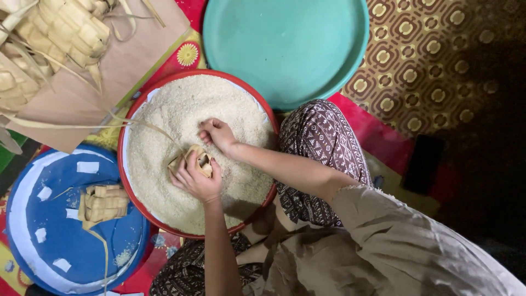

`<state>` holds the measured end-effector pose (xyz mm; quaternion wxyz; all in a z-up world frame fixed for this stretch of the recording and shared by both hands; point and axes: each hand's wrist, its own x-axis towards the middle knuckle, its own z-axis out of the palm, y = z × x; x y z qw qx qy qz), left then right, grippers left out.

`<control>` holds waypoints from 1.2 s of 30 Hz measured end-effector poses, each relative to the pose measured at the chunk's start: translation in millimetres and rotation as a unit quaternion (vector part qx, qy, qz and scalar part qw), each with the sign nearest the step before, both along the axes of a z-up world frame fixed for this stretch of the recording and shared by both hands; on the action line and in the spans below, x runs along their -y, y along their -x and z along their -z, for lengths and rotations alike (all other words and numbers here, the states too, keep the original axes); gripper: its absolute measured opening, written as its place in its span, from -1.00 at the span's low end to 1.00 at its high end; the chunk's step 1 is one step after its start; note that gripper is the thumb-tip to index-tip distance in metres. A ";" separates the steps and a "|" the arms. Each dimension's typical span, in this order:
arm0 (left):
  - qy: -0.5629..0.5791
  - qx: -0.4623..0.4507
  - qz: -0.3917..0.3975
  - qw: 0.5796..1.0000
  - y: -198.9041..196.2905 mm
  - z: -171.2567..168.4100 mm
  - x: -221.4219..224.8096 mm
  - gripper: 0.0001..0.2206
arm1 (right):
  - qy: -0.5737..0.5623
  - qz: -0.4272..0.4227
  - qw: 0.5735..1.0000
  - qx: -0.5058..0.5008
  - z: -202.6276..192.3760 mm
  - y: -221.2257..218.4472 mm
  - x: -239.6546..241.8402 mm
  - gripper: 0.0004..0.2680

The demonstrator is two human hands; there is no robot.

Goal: Filling woven palm leaf pouches with raw rice and tightening the weave to seal them.

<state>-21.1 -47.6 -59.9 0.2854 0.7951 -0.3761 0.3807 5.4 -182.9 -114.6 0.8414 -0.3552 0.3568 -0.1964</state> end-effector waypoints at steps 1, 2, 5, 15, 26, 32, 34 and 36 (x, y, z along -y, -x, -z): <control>0.000 0.001 0.000 1.000 -1.1 1.4 0.3 -0.58 | 0.000 0.000 1.000 0.001 0.4 -1.0 0.5 -0.85; -0.001 0.001 -0.001 1.000 -1.5 2.9 0.0 -0.58 | -0.001 -0.001 1.000 -0.001 1.0 -1.3 0.5 -0.85; -0.001 0.002 0.000 1.000 -2.0 3.4 0.1 -0.58 | -0.002 -0.002 1.000 -0.002 1.2 -2.2 0.1 -0.85; 0.005 0.000 -0.003 1.000 -0.2 1.9 0.7 -0.57 | -0.008 -0.004 1.000 0.001 -13.1 5.2 0.7 -0.85; 0.007 -0.006 -0.036 0.999 -9.6 16.0 -0.3 -0.57 | 0.032 -0.052 0.998 -0.034 -18.3 15.2 1.3 -0.86; 0.037 -0.031 -0.050 0.998 -10.9 34.1 -0.4 -0.56 | 0.086 -0.036 0.996 0.006 -54.9 26.3 -1.7 -0.93; 0.045 -0.040 -0.054 0.997 -7.8 31.3 -0.5 -0.55 | 0.077 -0.011 0.996 0.036 -77.4 28.3 -4.0 -0.90; 0.066 -0.051 -0.038 0.996 -3.6 16.6 0.6 -0.57 | 0.230 0.002 0.967 0.113 -92.1 24.7 3.2 -0.93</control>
